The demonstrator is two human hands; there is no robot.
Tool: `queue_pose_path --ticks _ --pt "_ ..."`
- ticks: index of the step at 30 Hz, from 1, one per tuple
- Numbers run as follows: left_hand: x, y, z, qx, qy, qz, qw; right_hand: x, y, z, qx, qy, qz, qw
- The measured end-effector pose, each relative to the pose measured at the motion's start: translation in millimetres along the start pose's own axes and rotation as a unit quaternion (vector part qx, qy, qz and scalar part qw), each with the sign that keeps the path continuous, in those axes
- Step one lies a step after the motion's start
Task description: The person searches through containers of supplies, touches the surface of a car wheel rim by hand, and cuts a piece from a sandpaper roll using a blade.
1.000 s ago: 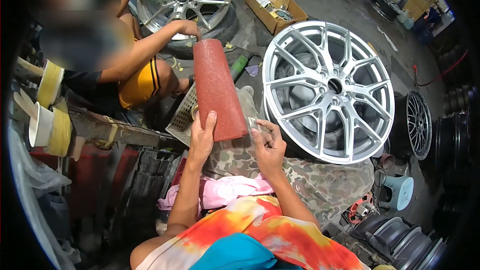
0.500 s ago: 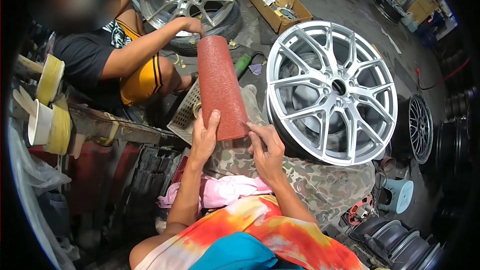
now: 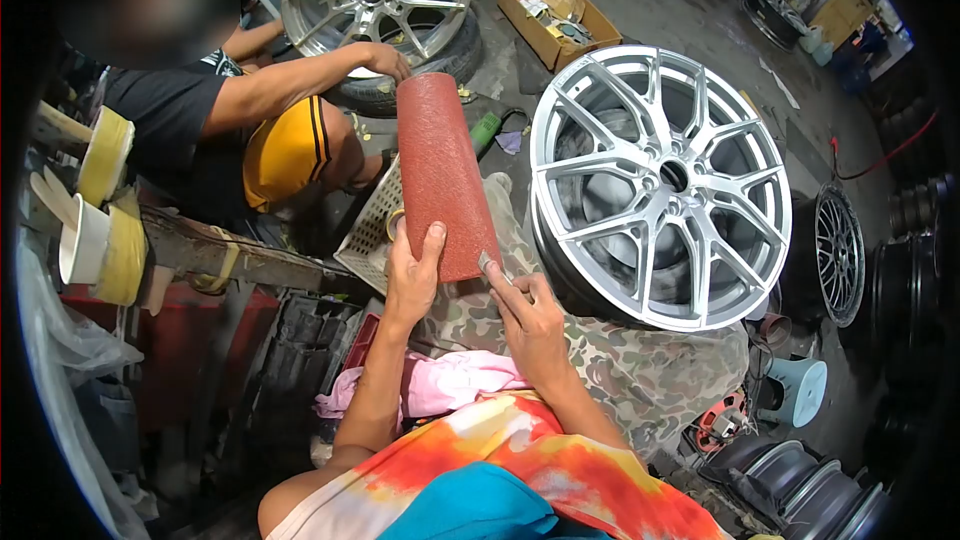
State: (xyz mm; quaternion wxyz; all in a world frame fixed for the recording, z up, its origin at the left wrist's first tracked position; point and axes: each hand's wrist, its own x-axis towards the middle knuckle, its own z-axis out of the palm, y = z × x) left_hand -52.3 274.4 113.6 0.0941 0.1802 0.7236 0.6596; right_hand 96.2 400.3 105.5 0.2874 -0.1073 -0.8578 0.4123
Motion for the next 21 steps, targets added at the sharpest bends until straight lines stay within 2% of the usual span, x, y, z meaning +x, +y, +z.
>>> queue_pose_path --ticks 3,7,13,16,18,21 --pt "0 -4 -1 0.035 0.007 -0.007 0.999 7 -3 1 0.043 -0.001 0.038 0.998" --pt "1 -4 1 0.020 0.018 0.007 1.000 5 1 4 0.057 0.000 0.029 0.998" --pt "-3 -2 2 0.044 0.009 -0.008 0.999 -11 5 1 -0.017 -0.043 0.036 0.998" --pt "-2 2 7 0.003 0.006 -0.005 1.000 -11 9 6 -0.017 -0.017 0.022 0.999" --pt "-3 5 10 -0.024 0.004 -0.011 1.000 -4 9 12 -0.010 0.032 -0.028 0.999" --pt "-2 3 9 -0.012 0.005 -0.005 1.000 -2 1 11 -0.042 0.004 -0.015 0.999"
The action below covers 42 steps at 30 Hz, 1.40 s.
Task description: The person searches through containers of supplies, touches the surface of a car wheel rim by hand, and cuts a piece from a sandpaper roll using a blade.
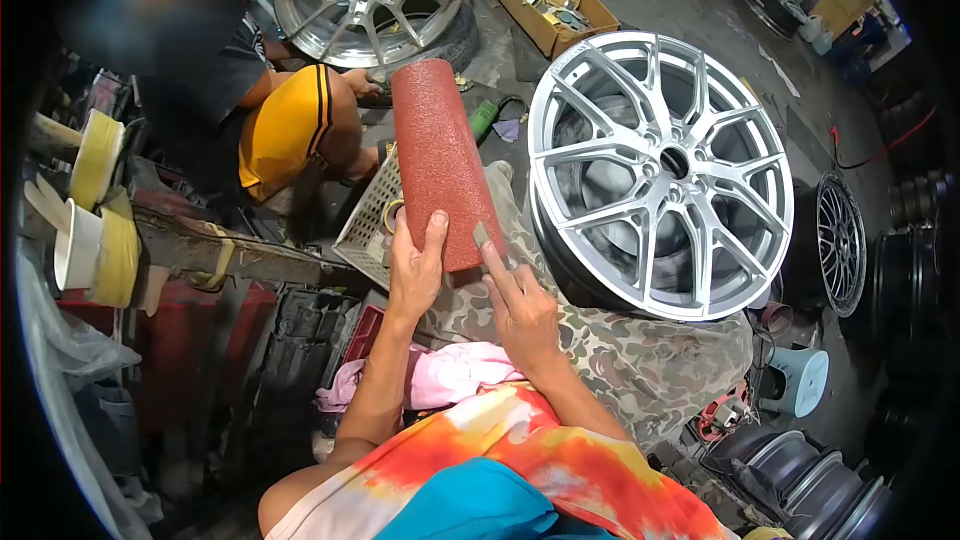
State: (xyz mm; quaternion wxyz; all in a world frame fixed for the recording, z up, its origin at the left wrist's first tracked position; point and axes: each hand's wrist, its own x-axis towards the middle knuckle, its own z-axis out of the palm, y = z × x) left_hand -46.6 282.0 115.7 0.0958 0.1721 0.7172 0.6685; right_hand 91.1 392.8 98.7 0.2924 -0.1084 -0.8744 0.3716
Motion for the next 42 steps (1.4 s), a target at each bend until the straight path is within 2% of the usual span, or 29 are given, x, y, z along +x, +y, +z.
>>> queue_pose_path --ticks 3,6,12,15,18,21,26,28,32,39,42 --pt "0 -1 -2 0.037 0.004 0.003 0.999 -12 -2 0 -0.040 -0.020 0.018 0.999" --pt "-2 3 1 0.024 0.003 -0.013 1.000 6 2 6 -0.029 0.010 -0.006 1.000" --pt "-1 -3 -1 0.018 0.025 -0.003 1.000 -7 -3 3 -0.035 -0.026 0.012 0.999" --pt "0 -4 -1 -0.025 0.008 -0.021 0.999 14 3 9 -0.026 -0.009 -0.001 1.000" --pt "0 -8 -4 -0.009 0.011 -0.025 1.000 7 -2 8 -0.026 -0.006 -0.003 1.000" --pt "2 -9 -2 0.007 0.012 0.005 1.000 1 3 6 -0.031 -0.014 -0.001 0.999" --pt "0 -9 -2 -0.025 0.015 -0.011 1.000 18 -1 11 -0.032 -0.005 -0.006 0.999" --pt "2 -8 -2 0.001 0.011 0.022 1.000 3 0 9 -0.032 -0.010 -0.007 0.999" --pt "-1 2 1 -0.004 0.001 -0.022 1.000 -1 3 3 -0.039 -0.010 0.008 0.999" --pt "1 1 1 0.020 0.006 0.025 0.999 -10 0 1 -0.040 -0.011 0.004 0.999" --pt "0 0 2 -0.018 0.000 -0.021 1.000 10 -2 3 -0.046 0.009 0.011 0.999"
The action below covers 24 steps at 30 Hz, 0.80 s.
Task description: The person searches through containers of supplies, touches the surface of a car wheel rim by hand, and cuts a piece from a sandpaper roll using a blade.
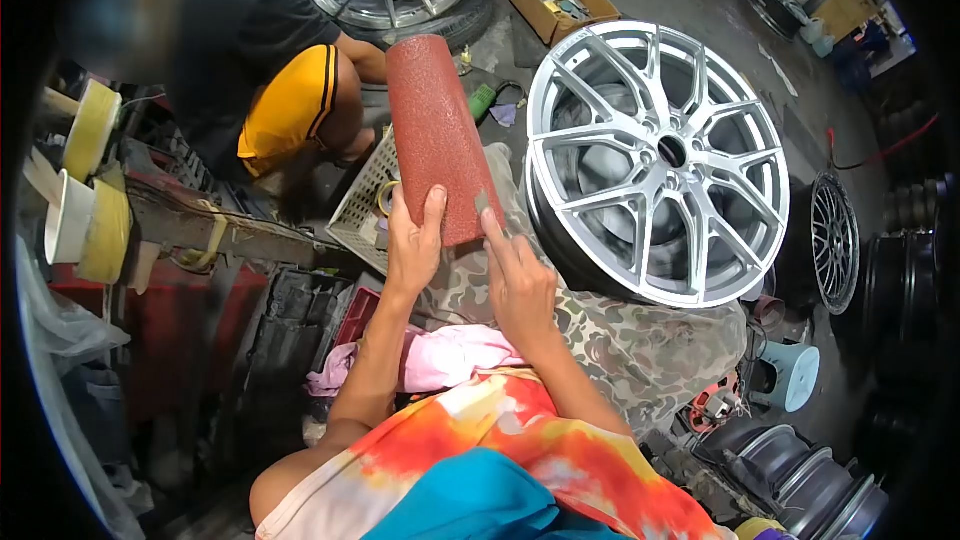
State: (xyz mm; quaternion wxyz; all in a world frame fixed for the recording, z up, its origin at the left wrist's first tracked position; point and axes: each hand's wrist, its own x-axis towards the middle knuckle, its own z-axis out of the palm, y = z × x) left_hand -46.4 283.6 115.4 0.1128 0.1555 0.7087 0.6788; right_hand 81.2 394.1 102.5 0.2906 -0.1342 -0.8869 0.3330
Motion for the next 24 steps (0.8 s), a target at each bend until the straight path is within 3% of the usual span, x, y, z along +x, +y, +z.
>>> queue_pose_path --ticks 6,12,16,20,24 --pt "-3 -3 0 0.071 0.027 0.055 0.996 -13 -1 -1 -0.024 -0.020 0.007 0.999" --pt "-2 -4 -3 0.041 0.036 0.015 0.998 6 -8 3 -0.024 -0.005 0.001 1.000" --pt "-4 -2 1 0.076 0.037 0.042 0.996 -19 -2 -2 -0.036 -0.044 0.028 0.998" --pt "-2 -10 -3 0.007 0.032 0.013 0.999 9 2 8 -0.016 -0.005 -0.020 1.000" --pt "-4 -8 -5 0.062 0.035 0.038 0.997 -18 -3 2 0.015 -0.027 0.025 0.999"
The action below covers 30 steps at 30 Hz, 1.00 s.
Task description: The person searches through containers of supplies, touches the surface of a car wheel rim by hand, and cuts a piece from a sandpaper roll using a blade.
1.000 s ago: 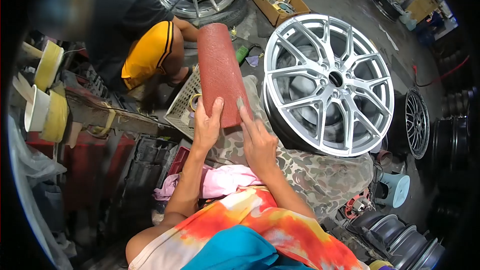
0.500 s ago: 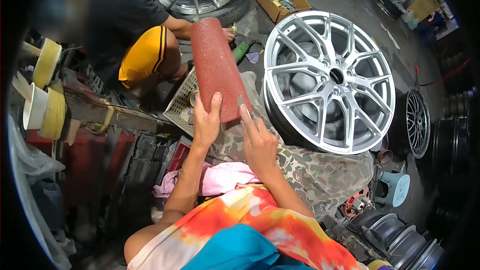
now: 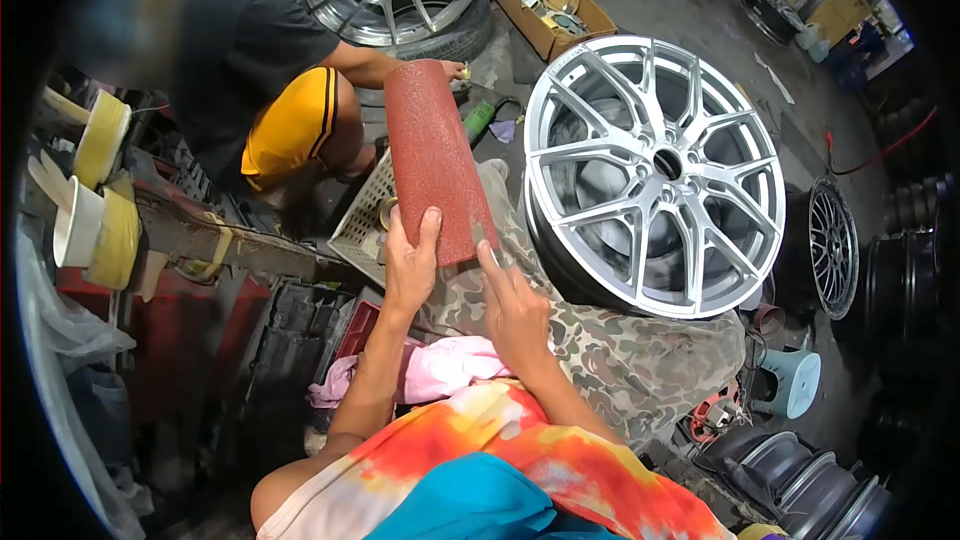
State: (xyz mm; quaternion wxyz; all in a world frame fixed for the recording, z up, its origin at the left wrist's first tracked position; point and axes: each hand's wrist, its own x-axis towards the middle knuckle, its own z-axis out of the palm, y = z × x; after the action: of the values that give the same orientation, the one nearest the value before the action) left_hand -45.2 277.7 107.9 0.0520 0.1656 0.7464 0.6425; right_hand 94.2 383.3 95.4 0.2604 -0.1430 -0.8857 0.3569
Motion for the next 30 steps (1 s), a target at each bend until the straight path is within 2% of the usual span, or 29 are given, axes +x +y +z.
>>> queue_pose_path --ticks 2,4,8,12,15,17,20,25,27,30 --pt "-2 0 3 -0.018 -0.011 -0.005 1.000 2 5 0 -0.010 -0.002 0.005 1.000" --pt "0 2 2 -0.067 -0.012 -0.036 0.997 20 9 6 0.003 0.042 -0.045 0.998" --pt "3 -1 -2 -0.026 -0.014 -0.002 1.000 17 2 3 -0.010 0.038 -0.042 0.998" --pt "-2 -4 2 -0.042 -0.027 -0.015 0.999 8 5 -4 -0.004 0.011 -0.003 1.000" --pt "1 -4 0 -0.067 -0.023 -0.028 0.997 25 4 1 0.009 0.037 -0.022 0.999" --pt "3 -2 -1 -0.041 -0.023 0.010 0.999 16 8 3 0.033 0.051 -0.044 0.997" --pt "0 6 2 -0.050 -0.023 -0.021 0.998 1 7 -5 0.031 0.015 -0.007 0.999" --pt "4 -5 -2 -0.055 -0.015 -0.021 0.998 25 11 6 0.024 0.051 -0.057 0.997" --pt "4 -5 0 -0.029 -0.020 0.016 0.999 7 10 -1 0.030 0.032 -0.034 0.998" --pt "1 4 2 -0.062 -0.032 -0.015 0.997 3 8 -7 0.032 0.009 -0.008 0.999"
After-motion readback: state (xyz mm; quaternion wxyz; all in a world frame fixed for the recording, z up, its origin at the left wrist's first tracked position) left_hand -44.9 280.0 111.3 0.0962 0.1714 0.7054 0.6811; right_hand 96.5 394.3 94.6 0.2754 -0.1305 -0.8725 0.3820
